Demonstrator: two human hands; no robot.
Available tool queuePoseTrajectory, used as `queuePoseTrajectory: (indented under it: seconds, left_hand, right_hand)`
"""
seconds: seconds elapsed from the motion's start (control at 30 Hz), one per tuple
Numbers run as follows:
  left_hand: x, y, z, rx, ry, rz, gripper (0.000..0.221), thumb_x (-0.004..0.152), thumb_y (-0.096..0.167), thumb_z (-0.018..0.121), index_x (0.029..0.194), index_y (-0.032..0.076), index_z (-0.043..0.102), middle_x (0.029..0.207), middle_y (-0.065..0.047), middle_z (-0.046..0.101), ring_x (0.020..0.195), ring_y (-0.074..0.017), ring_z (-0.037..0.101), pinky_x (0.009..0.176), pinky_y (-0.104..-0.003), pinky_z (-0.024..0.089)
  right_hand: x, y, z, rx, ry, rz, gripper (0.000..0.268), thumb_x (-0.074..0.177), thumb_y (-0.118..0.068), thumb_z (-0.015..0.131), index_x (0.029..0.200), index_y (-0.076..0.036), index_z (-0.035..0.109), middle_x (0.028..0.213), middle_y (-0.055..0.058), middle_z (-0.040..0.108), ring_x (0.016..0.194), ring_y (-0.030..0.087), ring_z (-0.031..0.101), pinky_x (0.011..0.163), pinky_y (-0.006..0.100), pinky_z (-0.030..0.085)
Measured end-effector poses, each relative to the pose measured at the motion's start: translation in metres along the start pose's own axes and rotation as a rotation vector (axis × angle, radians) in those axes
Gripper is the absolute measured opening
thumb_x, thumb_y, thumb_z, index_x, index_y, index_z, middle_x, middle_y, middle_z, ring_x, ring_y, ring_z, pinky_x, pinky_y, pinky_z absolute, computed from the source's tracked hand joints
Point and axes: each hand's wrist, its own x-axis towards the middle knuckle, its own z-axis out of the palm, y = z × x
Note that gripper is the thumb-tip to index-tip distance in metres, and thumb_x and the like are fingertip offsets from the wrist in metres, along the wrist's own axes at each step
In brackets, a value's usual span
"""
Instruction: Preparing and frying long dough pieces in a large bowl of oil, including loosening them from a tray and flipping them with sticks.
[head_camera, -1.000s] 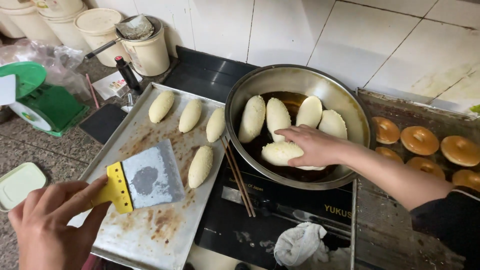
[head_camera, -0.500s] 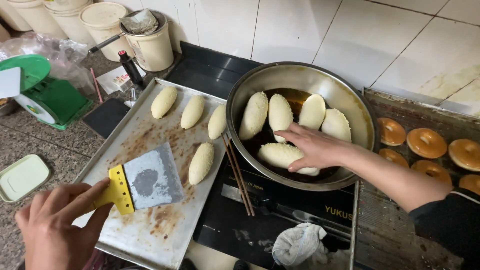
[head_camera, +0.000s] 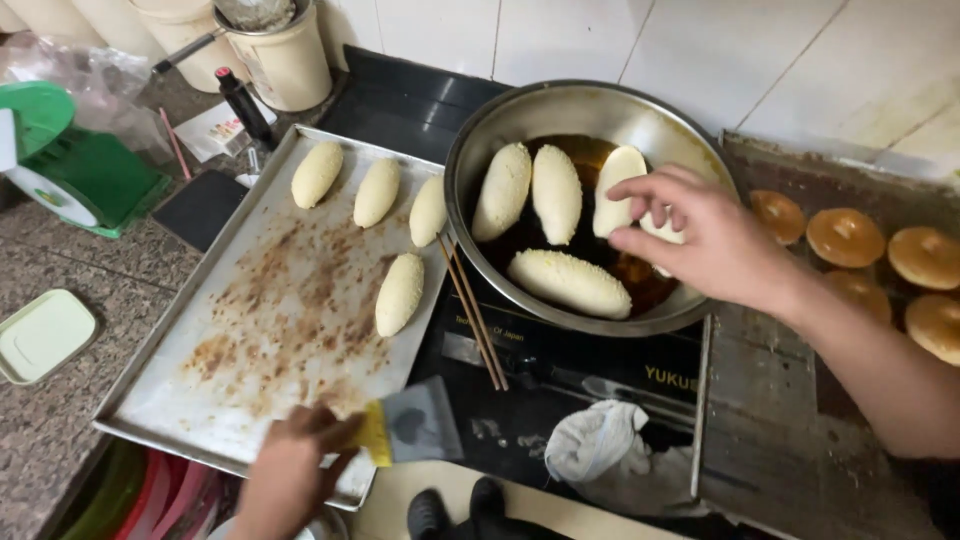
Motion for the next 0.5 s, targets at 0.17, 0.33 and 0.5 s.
queuePoseTrajectory:
  seconds: [0.17,0.33,0.5]
  left_hand:
    - [0.020,0.031,0.082,0.070,-0.010,0.356,0.052,0.089,0.037,0.078,0.141,0.029,0.076,0.111,-0.008,0.069,0.105,-0.0378,0.062,0.086,-0.054,0.050]
    - [0.057,0.057,0.111,0.121,-0.035,0.483,0.047,0.095,0.027,0.068,0.142,0.028,0.076,0.110,-0.009,0.066,0.103,-0.0374,0.060,0.084,-0.052,0.048]
    - [0.083,0.066,0.138,0.052,-0.095,0.548,0.050,0.103,0.030,0.065,0.152,0.027,0.074,0.122,-0.006,0.068,0.108,-0.0330,0.058,0.091,-0.049,0.046]
  right_hand:
    - [-0.048,-0.013,0.009,0.103,0.379,0.017,0.007,0.113,-0.009,0.078,0.118,-0.005,0.079,0.102,0.005,0.078,0.085,0.014,0.068,0.077,0.027,0.056]
    - [-0.096,-0.027,0.046,0.228,0.555,0.166,0.004,0.117,-0.010,0.076,0.114,-0.008,0.075,0.094,0.000,0.071,0.082,0.008,0.060,0.077,0.024,0.047]
    - [-0.136,-0.047,0.081,0.209,0.638,0.277,0.011,0.119,-0.015,0.072,0.110,-0.009,0.075,0.080,-0.005,0.059,0.073,0.006,0.049,0.069,0.024,0.039]
